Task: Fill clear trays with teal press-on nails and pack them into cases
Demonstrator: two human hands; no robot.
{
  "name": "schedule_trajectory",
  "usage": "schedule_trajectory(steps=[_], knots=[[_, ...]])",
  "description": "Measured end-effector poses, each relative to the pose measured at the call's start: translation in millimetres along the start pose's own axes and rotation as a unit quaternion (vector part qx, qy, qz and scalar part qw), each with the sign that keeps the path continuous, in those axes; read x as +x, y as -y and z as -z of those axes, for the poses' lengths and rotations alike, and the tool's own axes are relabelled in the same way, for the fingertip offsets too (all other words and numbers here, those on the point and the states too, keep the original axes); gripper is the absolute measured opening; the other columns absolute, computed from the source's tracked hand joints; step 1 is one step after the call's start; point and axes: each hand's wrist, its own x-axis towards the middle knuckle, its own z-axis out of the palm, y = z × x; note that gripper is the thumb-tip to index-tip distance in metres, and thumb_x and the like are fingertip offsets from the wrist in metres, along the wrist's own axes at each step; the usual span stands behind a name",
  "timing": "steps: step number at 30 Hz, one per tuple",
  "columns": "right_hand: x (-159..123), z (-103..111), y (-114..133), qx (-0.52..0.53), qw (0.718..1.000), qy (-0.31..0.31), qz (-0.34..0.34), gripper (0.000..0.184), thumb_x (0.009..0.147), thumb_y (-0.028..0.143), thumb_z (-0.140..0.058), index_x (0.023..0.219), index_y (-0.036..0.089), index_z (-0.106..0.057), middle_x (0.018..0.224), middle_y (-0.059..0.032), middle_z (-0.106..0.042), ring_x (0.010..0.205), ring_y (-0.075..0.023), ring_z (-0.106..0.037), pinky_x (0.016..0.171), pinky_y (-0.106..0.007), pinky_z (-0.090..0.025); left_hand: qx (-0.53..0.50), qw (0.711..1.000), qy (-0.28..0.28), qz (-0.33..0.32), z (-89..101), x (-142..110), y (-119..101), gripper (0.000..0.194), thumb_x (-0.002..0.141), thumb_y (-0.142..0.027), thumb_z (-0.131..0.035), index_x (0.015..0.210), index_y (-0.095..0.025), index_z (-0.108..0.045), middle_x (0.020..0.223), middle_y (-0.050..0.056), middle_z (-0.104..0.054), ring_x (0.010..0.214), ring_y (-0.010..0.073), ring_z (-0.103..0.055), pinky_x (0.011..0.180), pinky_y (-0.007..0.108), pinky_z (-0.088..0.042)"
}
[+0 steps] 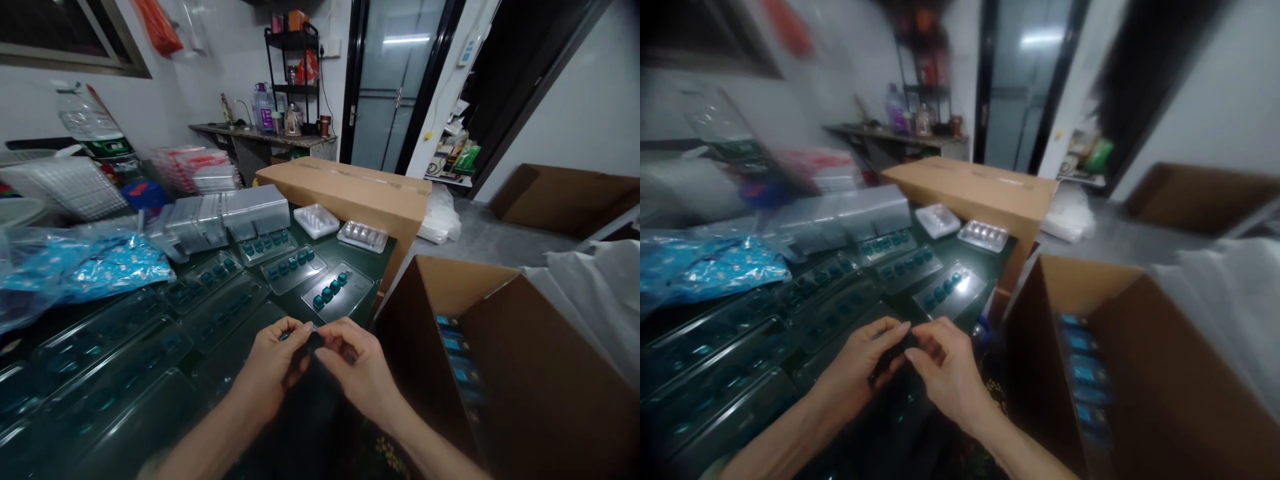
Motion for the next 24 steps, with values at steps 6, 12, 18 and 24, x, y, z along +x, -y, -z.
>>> schedule_trajectory(steps=[6,12,18,24], knots=[[7,7,-3,-0.042,0.998,0.035,-0.006,0.012,0.071,0.018,-0.058,0.083,0.018,-0.059,0.071,0.0014,-0.051,0.062,-0.0094,-0.047,0.054,-0.021,-0.038,-0.005,0.999,0.036,0.003,-1.6,3,-3,0.025,0.068,-0.039,-0.057,0.063,-0.017,-0.049,0.037,-0.005,-0.044,0.03,0.0052,-0.034,0.029,0.014,-0.018],[12,12,-8,0.084,0.991,0.064,-0.085,0.012,0.07,0.018,-0.059,0.081,0.016,-0.056,0.064,0.0034,-0.052,0.057,-0.0073,-0.048,0.053,-0.019,-0.038,0.095,0.994,0.028,-0.041,-0.6,6,-1,0.025,0.074,-0.041,-0.049,0.064,-0.018,-0.048,0.037,-0.003,-0.047,0.029,0.0064,-0.032,0.03,0.016,-0.018],[8,10,-5,0.119,0.984,0.075,-0.111,0.011,0.068,0.018,-0.061,0.076,0.016,-0.054,0.058,0.0055,-0.047,0.048,-0.0048,-0.041,0.044,-0.017,-0.034,0.264,0.923,-0.036,-0.276,1.1,9,-6,0.017,0.071,-0.026,-0.055,0.057,-0.017,-0.05,0.044,-0.004,-0.047,0.042,0.0071,-0.041,0.041,0.017,-0.029],[11,25,-4,0.145,0.98,0.087,-0.104,0.018,0.067,0.026,-0.065,0.079,0.015,-0.057,0.059,0.0034,-0.05,0.044,-0.0047,-0.041,0.04,-0.017,-0.032,0.173,0.974,-0.011,-0.143,20.9,23,-13,0.02,0.071,-0.031,-0.055,0.058,-0.017,-0.047,0.039,-0.005,-0.043,0.034,0.0061,-0.033,0.034,0.017,-0.021]])
